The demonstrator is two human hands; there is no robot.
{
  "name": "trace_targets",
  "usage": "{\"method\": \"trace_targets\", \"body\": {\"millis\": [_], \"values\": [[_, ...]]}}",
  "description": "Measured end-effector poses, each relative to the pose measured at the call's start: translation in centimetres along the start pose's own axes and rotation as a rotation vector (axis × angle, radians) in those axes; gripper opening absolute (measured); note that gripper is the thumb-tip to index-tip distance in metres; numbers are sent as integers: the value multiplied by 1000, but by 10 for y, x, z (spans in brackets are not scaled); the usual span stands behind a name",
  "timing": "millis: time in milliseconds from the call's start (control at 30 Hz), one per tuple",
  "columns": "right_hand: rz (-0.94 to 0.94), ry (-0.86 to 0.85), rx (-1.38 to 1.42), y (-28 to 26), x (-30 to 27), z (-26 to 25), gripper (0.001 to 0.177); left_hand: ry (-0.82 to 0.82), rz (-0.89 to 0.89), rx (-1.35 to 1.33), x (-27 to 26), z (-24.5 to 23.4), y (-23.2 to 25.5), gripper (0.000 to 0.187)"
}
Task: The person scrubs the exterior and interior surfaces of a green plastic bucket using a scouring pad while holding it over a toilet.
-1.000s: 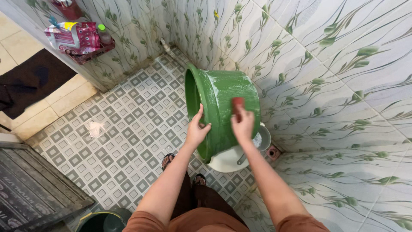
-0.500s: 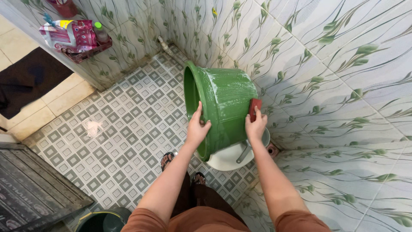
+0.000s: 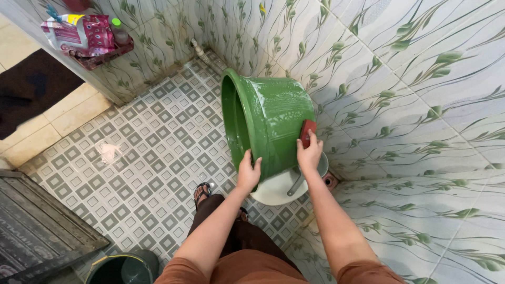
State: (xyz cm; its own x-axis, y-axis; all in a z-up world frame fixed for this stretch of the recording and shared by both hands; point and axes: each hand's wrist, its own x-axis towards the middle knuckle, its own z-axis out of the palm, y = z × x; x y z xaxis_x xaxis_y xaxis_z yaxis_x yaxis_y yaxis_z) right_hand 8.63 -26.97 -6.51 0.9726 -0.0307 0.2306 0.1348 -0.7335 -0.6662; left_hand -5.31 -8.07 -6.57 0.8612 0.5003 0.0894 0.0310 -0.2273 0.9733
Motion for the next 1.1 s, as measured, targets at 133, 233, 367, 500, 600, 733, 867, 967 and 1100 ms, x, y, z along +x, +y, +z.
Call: {"method": "trace_targets", "body": {"millis": [133,233,367,500,600,733,867,967,1100], "values": [[-11,-51,-38,-13,-13,-9,58,-74,-102,-146,9,-8,-12,39],[-70,-38,-59,-23,-25,-15,58,-116,-110,-252,14,-13,-27,38],[35,-53,14,-39,-36,-20,57,-175,-130,-395,23,-14,-45,39],[-12,-16,55,-52,-37,-21,55,-196,-141,-453,35,-15,-48,40],[-113,-33,62,-72,-35,-20,53,-203,-161,-434,43,-14,-43,40],[-270,-159,153,-120,-47,-2,53,-218,-150,-343,53,-14,-26,49],[-421,-160,104,-144,-49,7,53,-260,-89,-15,52,-35,0,81],[-409,-168,79,-146,-49,9,53,-291,30,85,47,-47,16,101],[-465,-151,79,-132,-47,14,52,-236,-17,150,37,-49,41,98]]}}
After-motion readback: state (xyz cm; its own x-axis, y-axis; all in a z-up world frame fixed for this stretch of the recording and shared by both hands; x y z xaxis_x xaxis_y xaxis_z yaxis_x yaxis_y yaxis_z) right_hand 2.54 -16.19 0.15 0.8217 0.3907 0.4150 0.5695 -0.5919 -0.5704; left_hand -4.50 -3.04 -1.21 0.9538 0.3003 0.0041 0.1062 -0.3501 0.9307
